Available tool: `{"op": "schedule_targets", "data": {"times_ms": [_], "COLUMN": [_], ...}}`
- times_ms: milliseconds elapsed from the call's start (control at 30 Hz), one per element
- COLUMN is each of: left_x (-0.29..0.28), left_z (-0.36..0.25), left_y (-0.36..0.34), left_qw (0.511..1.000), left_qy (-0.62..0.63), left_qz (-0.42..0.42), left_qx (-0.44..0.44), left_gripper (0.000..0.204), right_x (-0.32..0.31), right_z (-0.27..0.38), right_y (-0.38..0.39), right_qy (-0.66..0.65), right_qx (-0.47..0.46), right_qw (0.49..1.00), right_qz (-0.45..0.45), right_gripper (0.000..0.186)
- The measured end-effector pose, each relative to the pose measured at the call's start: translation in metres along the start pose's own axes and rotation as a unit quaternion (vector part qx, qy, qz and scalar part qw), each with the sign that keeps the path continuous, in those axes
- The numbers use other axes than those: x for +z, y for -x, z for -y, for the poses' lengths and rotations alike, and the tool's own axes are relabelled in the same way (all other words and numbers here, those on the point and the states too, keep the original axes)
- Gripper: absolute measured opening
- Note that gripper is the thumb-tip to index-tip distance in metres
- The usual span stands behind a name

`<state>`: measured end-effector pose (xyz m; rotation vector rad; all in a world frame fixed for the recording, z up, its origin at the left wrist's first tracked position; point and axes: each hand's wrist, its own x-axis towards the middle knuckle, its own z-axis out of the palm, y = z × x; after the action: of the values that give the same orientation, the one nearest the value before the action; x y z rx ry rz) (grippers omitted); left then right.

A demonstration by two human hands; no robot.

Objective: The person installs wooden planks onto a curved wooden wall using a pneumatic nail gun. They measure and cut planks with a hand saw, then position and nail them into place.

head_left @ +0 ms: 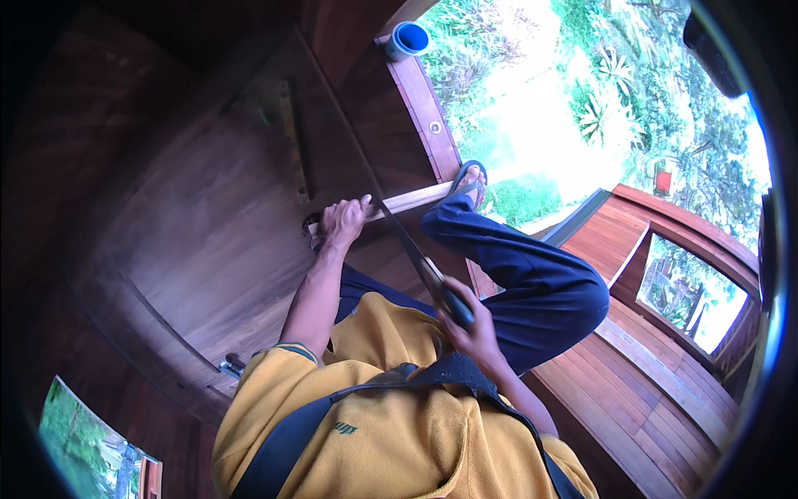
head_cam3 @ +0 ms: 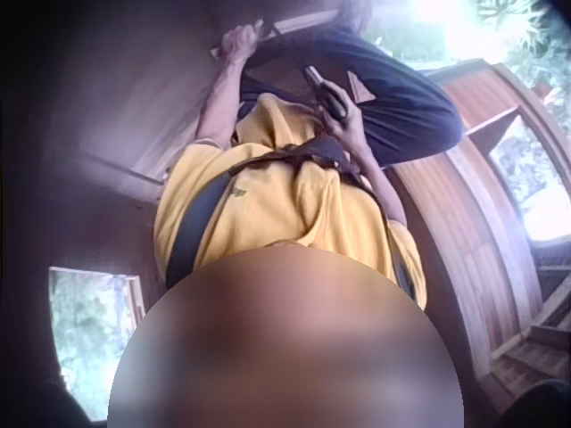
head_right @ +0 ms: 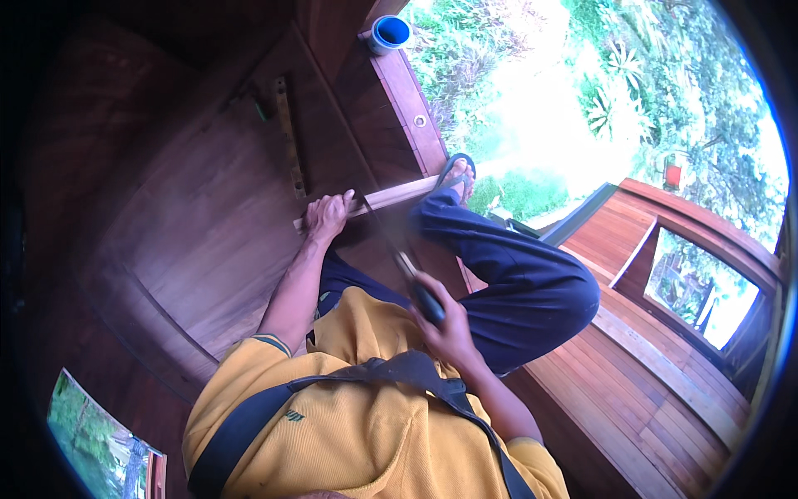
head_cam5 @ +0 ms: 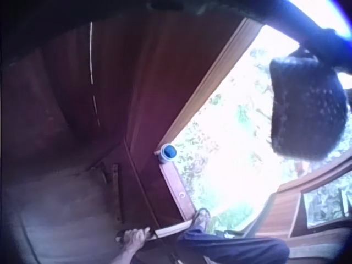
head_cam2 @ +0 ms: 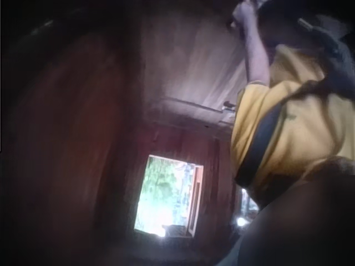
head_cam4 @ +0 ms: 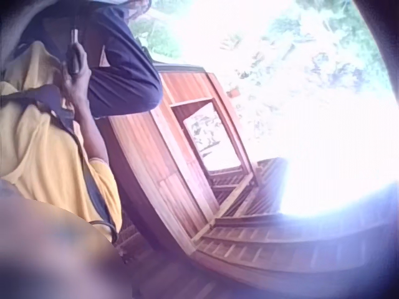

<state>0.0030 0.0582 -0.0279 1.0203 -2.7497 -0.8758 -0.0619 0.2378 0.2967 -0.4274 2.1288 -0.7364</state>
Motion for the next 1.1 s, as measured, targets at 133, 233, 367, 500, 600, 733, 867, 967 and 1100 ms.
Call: {"op": "schedule_targets", "data": {"times_ms": [133,233,367,500,600,733,867,967,1100], "left_x": [-0.006,-0.020,-0.036,-0.034,-0.028,-0.019,-0.022,-0.026,-0.016], "left_z": [-0.007,-0.013,-0.019,-0.025,-0.024,-0.016,-0.016,-0.030,-0.069], "left_y": [0.005,0.007,0.006,0.010,0.008,0.007,-0.001,-0.015,-0.043], "left_qw": [0.999,0.990,0.984,0.969,0.981,0.988,0.982,0.978,0.986], "left_qy": [-0.007,-0.010,-0.002,0.012,-0.036,-0.012,-0.011,-0.026,0.002], "left_qz": [0.044,0.138,0.172,0.218,0.159,0.131,0.178,0.185,0.169], "left_qx": [-0.003,-0.040,-0.055,-0.111,-0.109,-0.075,-0.067,-0.097,-0.005], "left_gripper": [0.050,0.049,0.048,0.061,0.063,0.063,0.061,0.059,0.056], "right_x": [-0.028,0.025,0.087,0.069,0.003,-0.063,-0.023,0.002,-0.014], "right_z": [0.038,0.000,-0.075,-0.056,0.018,0.072,0.032,-0.008,-0.022], "right_y": [0.009,-0.084,-0.157,-0.095,-0.022,0.015,-0.050,-0.053,-0.035], "right_qy": [0.028,-0.013,-0.048,-0.049,0.004,0.011,0.018,-0.015,-0.042], "right_qx": [0.119,-0.027,-0.113,-0.124,-0.076,0.032,0.000,-0.083,0.004], "right_qw": [0.992,0.999,0.992,0.991,0.997,0.998,0.998,0.996,0.998], "right_qz": [0.029,-0.013,-0.025,-0.016,0.023,0.049,0.059,0.027,-0.055], "right_gripper": [0.049,0.050,0.052,0.056,0.055,0.052,0.052,0.052,0.050]}}
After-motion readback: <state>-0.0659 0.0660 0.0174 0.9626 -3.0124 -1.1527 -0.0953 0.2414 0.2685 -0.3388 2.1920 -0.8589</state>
